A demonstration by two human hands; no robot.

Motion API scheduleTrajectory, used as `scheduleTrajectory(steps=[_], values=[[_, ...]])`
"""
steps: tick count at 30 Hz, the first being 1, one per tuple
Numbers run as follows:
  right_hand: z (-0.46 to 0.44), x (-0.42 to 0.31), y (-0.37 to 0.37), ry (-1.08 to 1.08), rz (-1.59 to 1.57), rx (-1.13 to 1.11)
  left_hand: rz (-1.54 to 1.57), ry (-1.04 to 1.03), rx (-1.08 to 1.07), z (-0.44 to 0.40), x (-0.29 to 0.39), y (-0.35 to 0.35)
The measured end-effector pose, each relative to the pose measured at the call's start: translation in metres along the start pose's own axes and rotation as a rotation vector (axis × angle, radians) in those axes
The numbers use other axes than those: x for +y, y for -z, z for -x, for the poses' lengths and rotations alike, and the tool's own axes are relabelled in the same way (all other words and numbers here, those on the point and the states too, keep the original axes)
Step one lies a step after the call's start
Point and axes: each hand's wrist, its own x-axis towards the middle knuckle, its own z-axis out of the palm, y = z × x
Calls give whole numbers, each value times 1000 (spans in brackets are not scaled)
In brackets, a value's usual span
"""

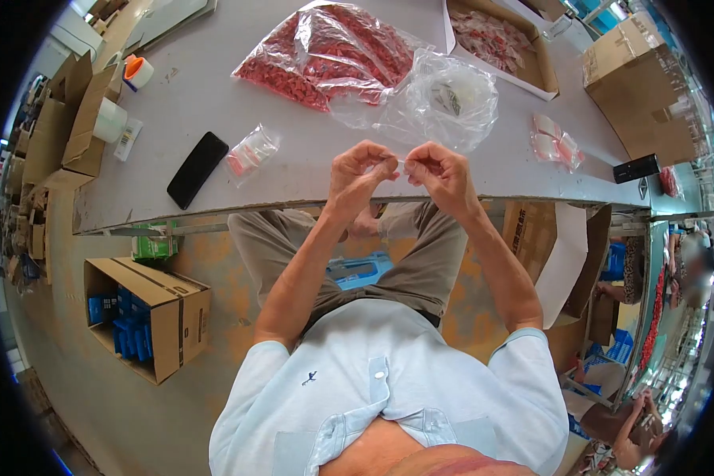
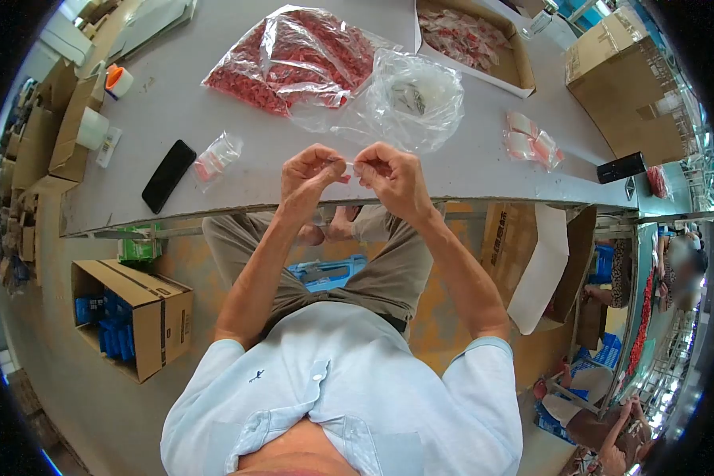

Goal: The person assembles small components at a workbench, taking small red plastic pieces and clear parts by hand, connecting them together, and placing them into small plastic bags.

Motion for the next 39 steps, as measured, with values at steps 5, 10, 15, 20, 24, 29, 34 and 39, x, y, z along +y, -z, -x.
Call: scheduleTrajectory(steps=[5, 10, 15, 20, 24, 29, 34, 39], values=[[2, -3, 0, -86, -10, -38, 50, 18, 4, 0, -2, 4], [2, -7, 3, 33, 142, -51, -151, 87, -100, 0, 5, 8], [3, -9, 19, -69, 98, -123, -62, -3, -8, 2, -1, 12], [-53, -17, 92, 38, -62, 153, -496, -188, 223, 2, -2, 34], [-125, -26, 169, 38, -153, 473, -715, -299, 219, 6, 14, 44], [-107, 3, 122, -215, 139, 129, -902, -410, 235, 14, 12, 56], [-70, 25, 4, -218, 137, -263, -974, -541, 80, 21, 14, 64], [-90, 11, -73, -122, 182, -300, -1146, -706, 201, 31, 37, 93]])
